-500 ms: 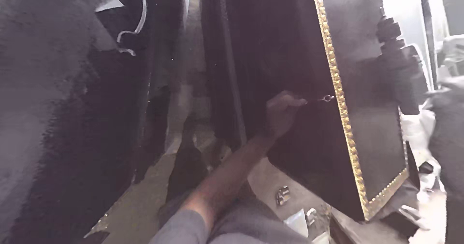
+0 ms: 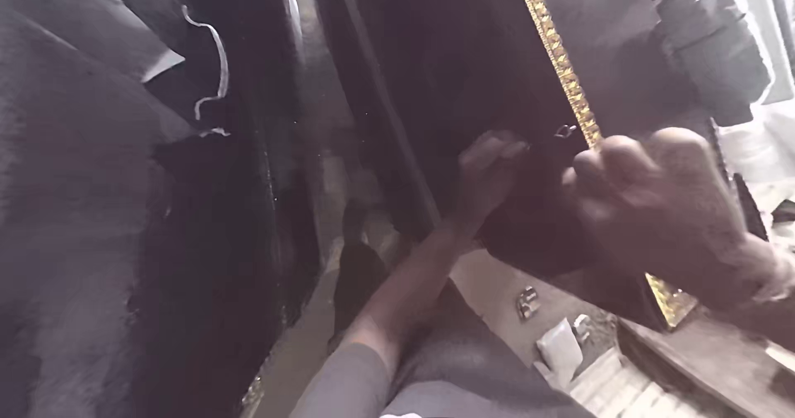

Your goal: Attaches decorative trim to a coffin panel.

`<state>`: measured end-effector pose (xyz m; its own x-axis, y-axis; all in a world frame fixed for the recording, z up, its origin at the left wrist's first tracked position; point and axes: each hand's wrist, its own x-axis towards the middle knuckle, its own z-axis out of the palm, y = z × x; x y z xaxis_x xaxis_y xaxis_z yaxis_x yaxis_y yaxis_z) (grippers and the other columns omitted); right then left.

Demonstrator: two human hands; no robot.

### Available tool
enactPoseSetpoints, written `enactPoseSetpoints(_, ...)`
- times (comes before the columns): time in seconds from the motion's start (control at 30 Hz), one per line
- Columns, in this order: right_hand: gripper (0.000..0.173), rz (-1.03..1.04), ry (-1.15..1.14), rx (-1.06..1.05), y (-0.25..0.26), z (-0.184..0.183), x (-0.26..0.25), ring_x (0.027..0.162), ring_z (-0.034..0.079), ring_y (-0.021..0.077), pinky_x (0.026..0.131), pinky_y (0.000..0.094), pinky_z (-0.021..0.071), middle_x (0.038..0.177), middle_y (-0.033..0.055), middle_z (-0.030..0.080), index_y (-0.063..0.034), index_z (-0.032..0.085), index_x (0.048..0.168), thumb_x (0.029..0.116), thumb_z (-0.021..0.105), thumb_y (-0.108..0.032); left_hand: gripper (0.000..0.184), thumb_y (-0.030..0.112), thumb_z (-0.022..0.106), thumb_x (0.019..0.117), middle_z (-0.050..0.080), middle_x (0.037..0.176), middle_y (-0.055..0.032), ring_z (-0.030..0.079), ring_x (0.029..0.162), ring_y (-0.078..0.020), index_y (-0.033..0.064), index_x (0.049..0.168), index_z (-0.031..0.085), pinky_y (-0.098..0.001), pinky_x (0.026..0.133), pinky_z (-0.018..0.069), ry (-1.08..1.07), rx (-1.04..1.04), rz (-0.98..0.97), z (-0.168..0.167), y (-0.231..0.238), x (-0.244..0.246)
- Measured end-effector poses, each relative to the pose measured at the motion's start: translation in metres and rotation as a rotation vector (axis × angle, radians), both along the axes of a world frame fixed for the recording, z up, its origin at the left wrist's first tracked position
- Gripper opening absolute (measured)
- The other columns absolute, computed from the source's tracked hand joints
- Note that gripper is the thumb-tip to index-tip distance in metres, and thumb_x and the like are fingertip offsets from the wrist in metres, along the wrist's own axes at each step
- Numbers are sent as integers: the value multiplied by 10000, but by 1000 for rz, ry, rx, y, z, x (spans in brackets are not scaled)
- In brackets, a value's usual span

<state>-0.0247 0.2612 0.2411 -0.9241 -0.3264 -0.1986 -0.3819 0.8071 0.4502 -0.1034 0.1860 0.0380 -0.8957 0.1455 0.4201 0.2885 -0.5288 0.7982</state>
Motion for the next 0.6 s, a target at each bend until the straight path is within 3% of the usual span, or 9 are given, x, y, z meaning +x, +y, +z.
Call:
enactPoseSetpoints(0.07,127,-80,24,-98,5,1,2,901,594,446,718,560,436,915,228,588,16,627,903,949,510,25,41,-1,732,896,720,941,-107,700,894,-142,-32,922,729,-295,829,611,-3,-60,0,1,-2,2)
enactPoseSetpoints(0.17,127,-109,110,-275,15,-10,6,925,630,462,599,498,509,953,247,610,30,646,920,947,533,-23,57,-54,750,853,712,911,-114,698,871,-140,-42,896,714,-289,809,614,21,-38,17,2,2,1)
enactPoseSetpoints(0.27,228,-102,252,-322,19,-22,14,943,648,438,639,489,531,1050,245,649,27,693,1148,991,563,-77,44,-51,737,866,712,930,-125,696,891,-153,-45,908,724,-293,828,608,40,-34,-8,-1,0,-1)
enactPoseSetpoints(0.33,249,-99,321,-338,19,-29,19,962,646,418,694,487,534,1065,231,662,7,689,1208,1005,580,-87,34,-54,719,881,700,920,-129,684,872,-147,-57,915,722,-282,812,603,48,-3,-44,-3,-2,-2)
enactPoseSetpoints(0.47,255,-255,375,-345,1,-38,22,962,607,420,747,516,489,1044,229,643,1,719,1137,990,561,-134,52,35,704,933,658,936,-99,645,828,-114,-5,929,670,-251,730,583,36,-121,-107,1,-15,6)
enactPoseSetpoints(0.6,215,-431,503,-237,-13,-47,21,848,591,388,620,477,454,934,193,613,-57,750,1079,996,557,-106,127,19,790,843,739,985,-124,721,907,-155,-18,951,733,-319,798,625,30,-198,-27,-3,-5,3)
